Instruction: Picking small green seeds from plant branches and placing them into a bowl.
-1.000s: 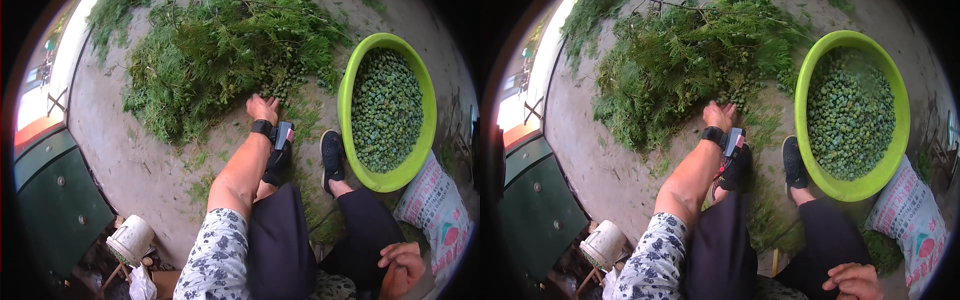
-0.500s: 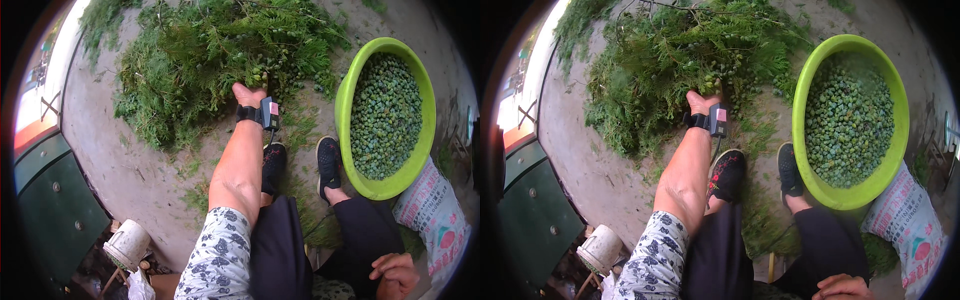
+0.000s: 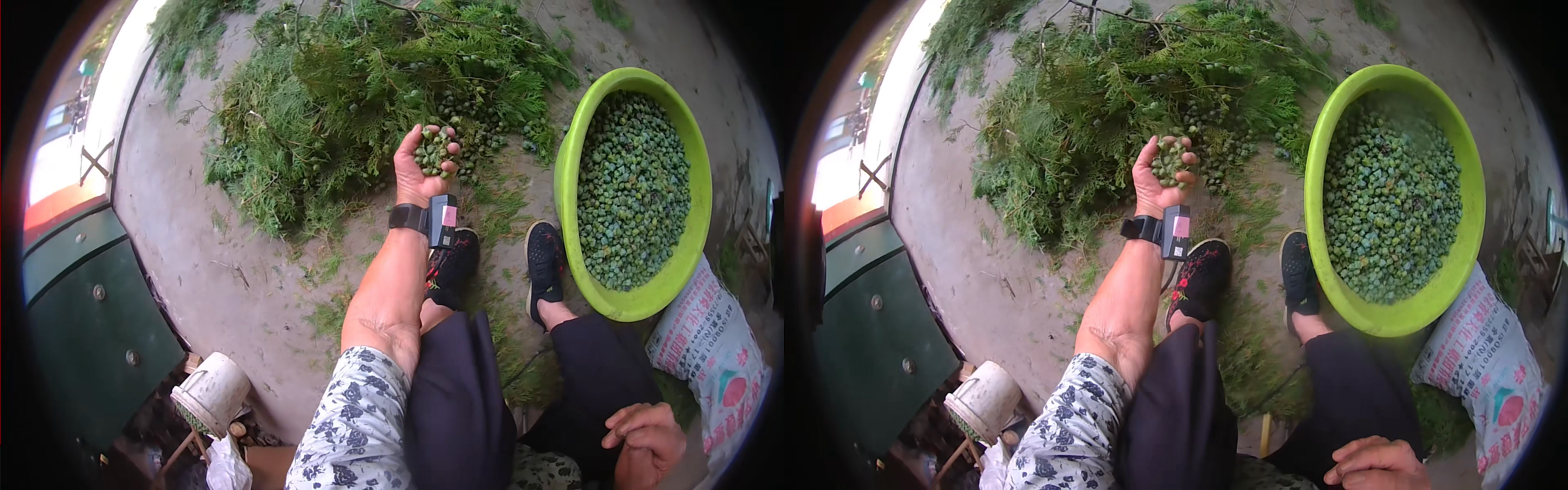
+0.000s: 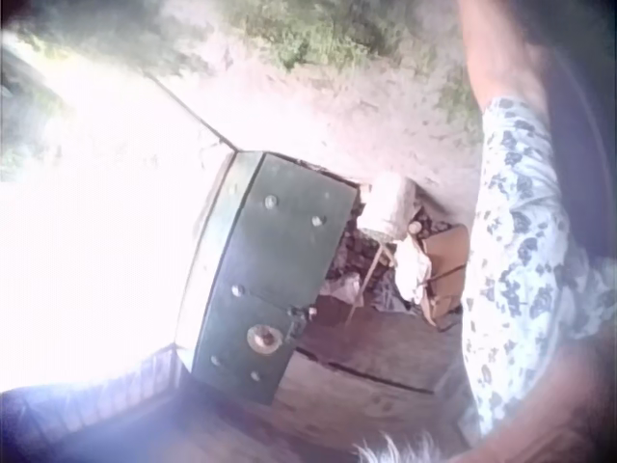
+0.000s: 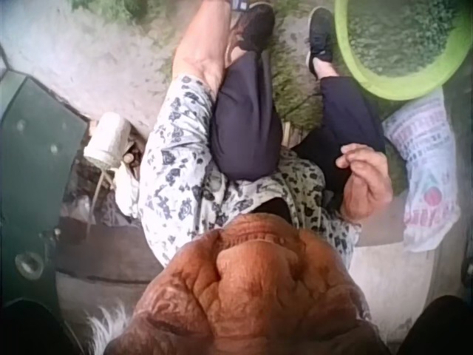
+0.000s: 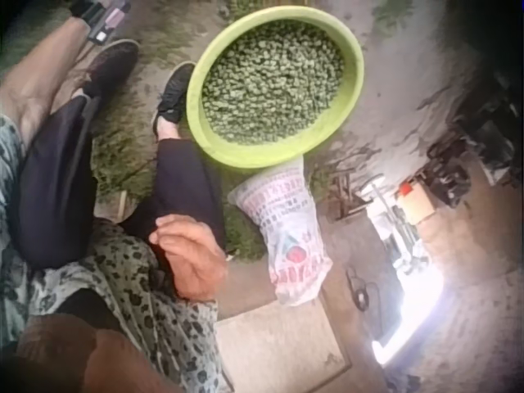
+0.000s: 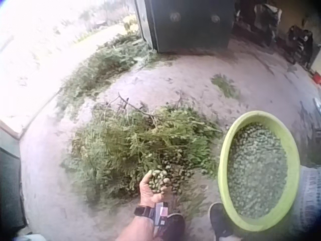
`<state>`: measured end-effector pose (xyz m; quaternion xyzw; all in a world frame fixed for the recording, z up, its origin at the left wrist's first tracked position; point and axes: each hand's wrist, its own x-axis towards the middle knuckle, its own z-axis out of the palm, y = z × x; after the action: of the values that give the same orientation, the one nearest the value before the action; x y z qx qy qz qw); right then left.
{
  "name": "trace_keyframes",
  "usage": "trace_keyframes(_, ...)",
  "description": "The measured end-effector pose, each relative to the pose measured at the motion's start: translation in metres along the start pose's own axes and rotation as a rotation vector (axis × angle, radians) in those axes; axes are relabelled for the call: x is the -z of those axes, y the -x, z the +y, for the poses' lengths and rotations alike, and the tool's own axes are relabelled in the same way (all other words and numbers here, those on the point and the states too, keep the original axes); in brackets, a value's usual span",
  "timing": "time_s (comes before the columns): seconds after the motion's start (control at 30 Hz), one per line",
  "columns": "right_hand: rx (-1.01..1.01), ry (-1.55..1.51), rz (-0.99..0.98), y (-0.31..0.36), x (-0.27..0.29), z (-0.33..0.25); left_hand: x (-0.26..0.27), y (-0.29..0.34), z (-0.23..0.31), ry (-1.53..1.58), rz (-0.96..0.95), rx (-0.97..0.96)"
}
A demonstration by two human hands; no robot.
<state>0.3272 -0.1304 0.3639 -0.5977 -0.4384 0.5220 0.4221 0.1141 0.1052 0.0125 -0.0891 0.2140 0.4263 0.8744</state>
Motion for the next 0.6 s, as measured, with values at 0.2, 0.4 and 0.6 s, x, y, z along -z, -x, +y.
trace_keyframes(0.2, 0.017, 0.049, 0.144, 0.017, -0.023, 0.002, -0.05, 0.044, 0.014, 0.068, -0.046, -0.077)
trace_keyframes(0.4, 0.024, 0.058, 0.114, 0.024, -0.039, 0.0, -0.121, 0.116, 0.02, 0.173, -0.18, -0.143)
trace_keyframes(0.6, -0.043, 0.014, 0.041, 0.021, -0.068, 0.0, -0.19, 0.211, -0.002, 0.23, -0.216, -0.176)
